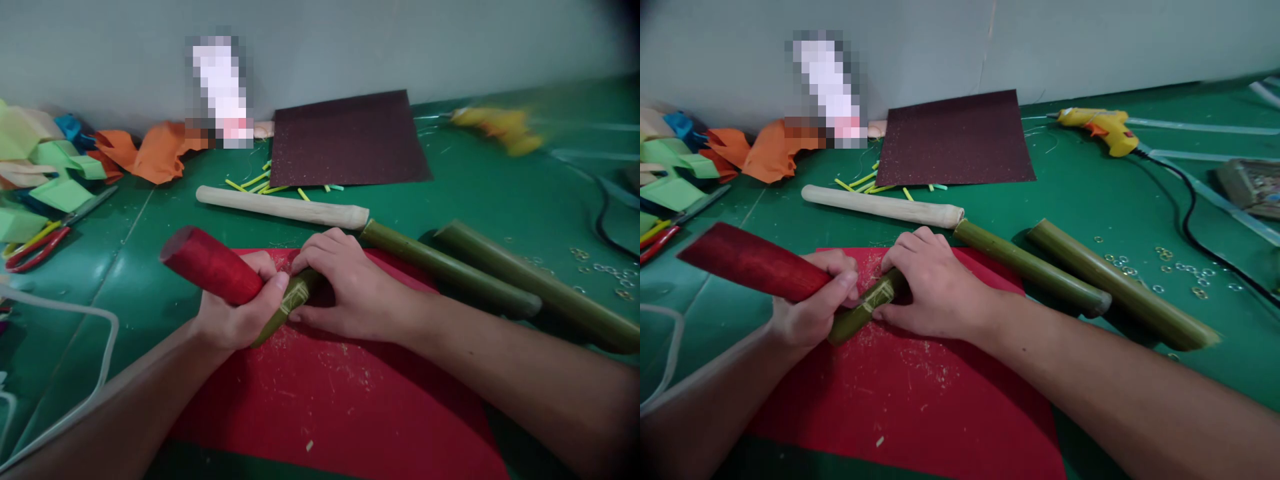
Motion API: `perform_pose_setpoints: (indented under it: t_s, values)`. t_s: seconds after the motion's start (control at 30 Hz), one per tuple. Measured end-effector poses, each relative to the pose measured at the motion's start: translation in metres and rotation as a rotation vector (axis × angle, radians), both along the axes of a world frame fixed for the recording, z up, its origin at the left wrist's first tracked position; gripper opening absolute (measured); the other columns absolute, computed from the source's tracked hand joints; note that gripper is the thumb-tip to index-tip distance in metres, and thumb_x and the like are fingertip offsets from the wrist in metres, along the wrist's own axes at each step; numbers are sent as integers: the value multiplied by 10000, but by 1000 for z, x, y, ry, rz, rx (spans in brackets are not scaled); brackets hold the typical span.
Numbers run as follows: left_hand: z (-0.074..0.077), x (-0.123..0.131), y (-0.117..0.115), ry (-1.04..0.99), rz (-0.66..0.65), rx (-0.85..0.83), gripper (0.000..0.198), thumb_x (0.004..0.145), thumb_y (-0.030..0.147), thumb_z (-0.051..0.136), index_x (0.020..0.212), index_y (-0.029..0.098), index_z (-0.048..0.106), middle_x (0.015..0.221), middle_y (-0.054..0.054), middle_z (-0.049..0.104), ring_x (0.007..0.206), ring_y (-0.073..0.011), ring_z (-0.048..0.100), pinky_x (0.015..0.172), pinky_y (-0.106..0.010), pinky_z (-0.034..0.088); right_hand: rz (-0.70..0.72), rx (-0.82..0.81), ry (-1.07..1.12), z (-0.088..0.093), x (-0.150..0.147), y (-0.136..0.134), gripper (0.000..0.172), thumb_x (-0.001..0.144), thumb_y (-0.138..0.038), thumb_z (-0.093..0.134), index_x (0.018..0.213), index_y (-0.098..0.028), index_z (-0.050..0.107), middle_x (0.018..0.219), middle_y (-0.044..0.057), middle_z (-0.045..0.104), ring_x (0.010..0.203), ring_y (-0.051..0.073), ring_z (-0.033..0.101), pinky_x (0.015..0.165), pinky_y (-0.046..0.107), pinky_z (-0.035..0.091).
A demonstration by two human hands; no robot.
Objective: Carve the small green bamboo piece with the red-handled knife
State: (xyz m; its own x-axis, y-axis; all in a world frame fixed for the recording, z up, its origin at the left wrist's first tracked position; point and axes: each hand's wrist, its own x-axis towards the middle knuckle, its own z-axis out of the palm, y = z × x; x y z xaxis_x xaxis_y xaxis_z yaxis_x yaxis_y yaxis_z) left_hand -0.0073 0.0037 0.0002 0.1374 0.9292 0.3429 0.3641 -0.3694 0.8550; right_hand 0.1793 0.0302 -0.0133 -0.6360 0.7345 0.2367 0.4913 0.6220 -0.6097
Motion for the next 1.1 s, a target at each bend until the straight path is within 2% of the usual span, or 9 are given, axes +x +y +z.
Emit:
perform_pose_setpoints:
  t_s: [0.1, 0.3, 0.43, 0.7, 0.83, 0.97, 1.1]
  values:
    - [1, 0, 1, -26, 24, -2, 282, 767, 179, 587, 493, 185, 524, 471, 23, 530, 443, -85, 475, 431, -215, 411, -8, 14, -3, -1, 0, 0, 388, 732, -449, 776, 973, -168, 658, 986, 80, 630, 965, 238, 497, 846, 374, 363]
    - [5, -1, 0, -6, 68, -71, 223, 780, 193, 589, 558, 192, 568, 548, 13, 609, 491, -101, 551, 466, -216, 462, -17, 41, -21, -1, -1, -2, 355, 753, -458, 746, 943, -173, 652, 960, 74, 620, 954, 236, 502, 832, 378, 361]
    - [9, -1, 0, 55, 69, -100, 177, 788, 197, 607, 611, 195, 599, 577, 19, 619, 475, -94, 524, 453, -214, 443, -28, 63, -15, -2, -1, -3, 344, 766, -459, 722, 932, -167, 649, 944, 76, 615, 936, 234, 498, 828, 382, 362]
    - [12, 1, 1, 193, -29, -62, 132, 773, 179, 658, 647, 209, 633, 641, 23, 667, 579, -106, 586, 637, -233, 543, -18, 42, 1, -2, 0, -1, 348, 754, -450, 730, 934, -166, 641, 955, 78, 625, 940, 235, 495, 839, 381, 356]
    - [8, 1, 1, 143, -13, -38, 177, 779, 183, 640, 605, 200, 610, 614, 13, 646, 572, -114, 588, 592, -242, 527, -16, 26, -24, -1, -1, -1, 352, 769, -463, 728, 936, -169, 630, 965, 85, 621, 954, 239, 494, 843, 376, 359]
    - [6, 3, -1, 45, 66, -33, 277, 760, 159, 603, 501, 193, 510, 500, 17, 530, 482, -104, 498, 481, -242, 461, -19, 38, -33, -1, -1, -2, 352, 780, -480, 730, 942, -184, 627, 984, 83, 624, 966, 241, 492, 844, 369, 359]
    - [7, 4, -1, 2, 138, -43, 252, 748, 151, 614, 519, 190, 519, 509, 24, 524, 480, -94, 482, 484, -238, 450, -27, 50, -52, 0, -1, -3, 358, 796, -482, 711, 965, -176, 634, 999, 88, 628, 970, 245, 492, 848, 375, 359]
